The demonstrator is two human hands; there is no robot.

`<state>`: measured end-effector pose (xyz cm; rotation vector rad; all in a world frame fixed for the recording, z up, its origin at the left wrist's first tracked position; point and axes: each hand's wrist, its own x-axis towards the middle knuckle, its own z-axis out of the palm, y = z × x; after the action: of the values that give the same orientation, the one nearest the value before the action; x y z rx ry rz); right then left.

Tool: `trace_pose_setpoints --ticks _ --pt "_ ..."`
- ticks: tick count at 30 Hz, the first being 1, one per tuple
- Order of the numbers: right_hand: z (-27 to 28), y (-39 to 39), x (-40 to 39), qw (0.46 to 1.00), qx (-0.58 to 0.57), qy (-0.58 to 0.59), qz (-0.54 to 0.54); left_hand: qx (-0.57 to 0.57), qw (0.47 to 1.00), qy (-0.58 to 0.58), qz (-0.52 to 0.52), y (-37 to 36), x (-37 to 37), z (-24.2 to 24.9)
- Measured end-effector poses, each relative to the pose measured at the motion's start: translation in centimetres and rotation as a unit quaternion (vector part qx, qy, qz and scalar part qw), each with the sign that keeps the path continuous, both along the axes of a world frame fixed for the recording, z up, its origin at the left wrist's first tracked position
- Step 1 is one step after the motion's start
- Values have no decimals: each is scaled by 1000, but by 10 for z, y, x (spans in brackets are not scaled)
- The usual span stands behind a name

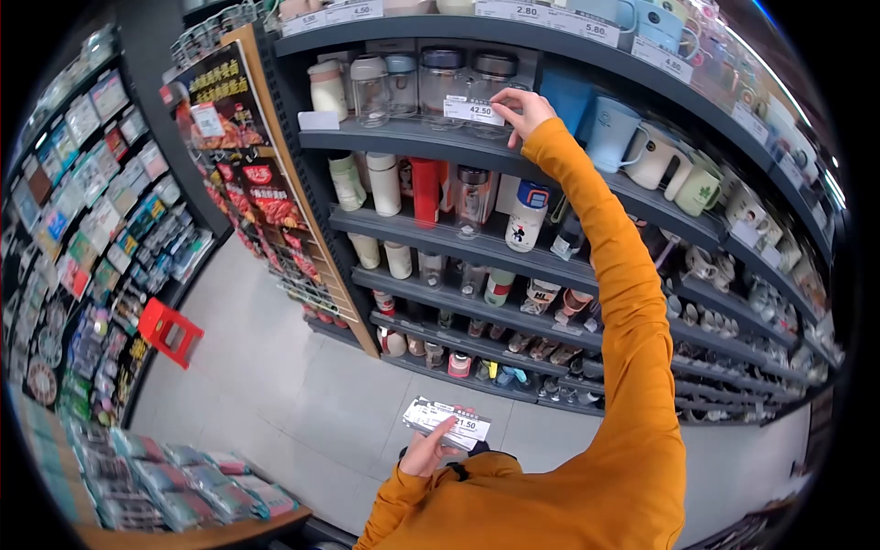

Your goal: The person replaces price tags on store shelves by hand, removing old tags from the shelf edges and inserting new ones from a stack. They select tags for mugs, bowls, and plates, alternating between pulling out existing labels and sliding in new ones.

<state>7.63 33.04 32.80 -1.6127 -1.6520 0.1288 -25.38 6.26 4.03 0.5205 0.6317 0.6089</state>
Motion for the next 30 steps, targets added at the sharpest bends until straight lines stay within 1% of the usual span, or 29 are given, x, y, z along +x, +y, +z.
trace_pose_setpoints --ticks 5,7,11,13,16,19,20,23,28,30 --pt "1 2 -6 994 -100 -38 11 28 995 36 -84 44 -51 -2" --pt "1 2 -7 995 -94 3 25 38 994 39 -96 60 -68 0" --pt "-2 3 -6 991 -75 106 25 26 993 52 -107 74 -98 -13" --pt "-1 4 -5 988 -106 112 27 21 993 52 -102 78 -106 -15" --pt "-4 7 -5 985 -115 126 4 5 994 35 -107 76 -110 -17" --pt "-3 6 -6 988 -150 4 -45 -20 993 23 -117 70 -110 -22" --pt "-1 3 -13 988 -148 -5 -53 -29 992 22 -122 68 -108 -21" --pt "2 -10 -32 996 -82 -22 -40 -41 989 26 -139 65 -103 -26" --pt "-5 -14 -38 986 -116 -75 -94 -19 989 41 -142 65 -94 -23" --pt "-17 -21 -35 987 -4 -137 -80 -8 990 47 -133 66 -89 -20"
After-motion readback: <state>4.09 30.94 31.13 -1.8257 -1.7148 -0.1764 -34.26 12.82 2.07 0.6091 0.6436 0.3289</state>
